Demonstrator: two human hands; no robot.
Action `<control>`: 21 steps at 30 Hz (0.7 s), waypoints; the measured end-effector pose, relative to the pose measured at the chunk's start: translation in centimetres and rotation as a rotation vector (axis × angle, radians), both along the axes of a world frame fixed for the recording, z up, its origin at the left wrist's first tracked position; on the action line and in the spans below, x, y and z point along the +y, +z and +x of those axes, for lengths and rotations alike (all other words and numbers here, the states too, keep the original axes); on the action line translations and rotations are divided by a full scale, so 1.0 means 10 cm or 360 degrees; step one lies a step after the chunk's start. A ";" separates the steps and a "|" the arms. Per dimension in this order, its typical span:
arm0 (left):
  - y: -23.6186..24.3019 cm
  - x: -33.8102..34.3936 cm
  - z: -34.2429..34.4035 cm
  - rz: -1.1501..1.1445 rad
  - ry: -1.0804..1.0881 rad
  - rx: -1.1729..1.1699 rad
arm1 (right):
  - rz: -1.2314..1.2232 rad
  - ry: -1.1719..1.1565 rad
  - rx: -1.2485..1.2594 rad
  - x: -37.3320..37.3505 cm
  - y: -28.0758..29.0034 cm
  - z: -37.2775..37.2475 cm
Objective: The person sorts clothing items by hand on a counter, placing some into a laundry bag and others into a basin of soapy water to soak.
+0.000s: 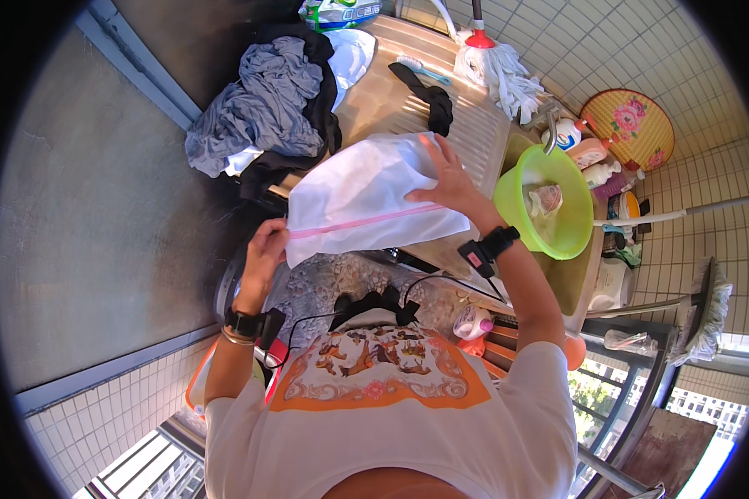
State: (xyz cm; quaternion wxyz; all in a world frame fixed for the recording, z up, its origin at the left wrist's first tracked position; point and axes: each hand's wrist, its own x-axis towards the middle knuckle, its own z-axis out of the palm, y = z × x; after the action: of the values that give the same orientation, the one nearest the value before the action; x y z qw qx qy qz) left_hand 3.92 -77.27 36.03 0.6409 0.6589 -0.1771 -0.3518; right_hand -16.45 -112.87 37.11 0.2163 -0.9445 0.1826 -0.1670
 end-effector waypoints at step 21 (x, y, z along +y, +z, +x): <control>-0.17 0.26 -0.15 -0.0868 -0.0183 0.1431 | 0.2520 0.0077 -0.0360 2.20 -0.21 0.78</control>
State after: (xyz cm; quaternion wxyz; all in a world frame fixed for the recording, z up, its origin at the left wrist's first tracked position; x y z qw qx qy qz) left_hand 2.45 -74.72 34.29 0.7813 0.2417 -0.0056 -0.5755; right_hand -8.60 -90.91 35.06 0.8433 -0.4914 0.2033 -0.0779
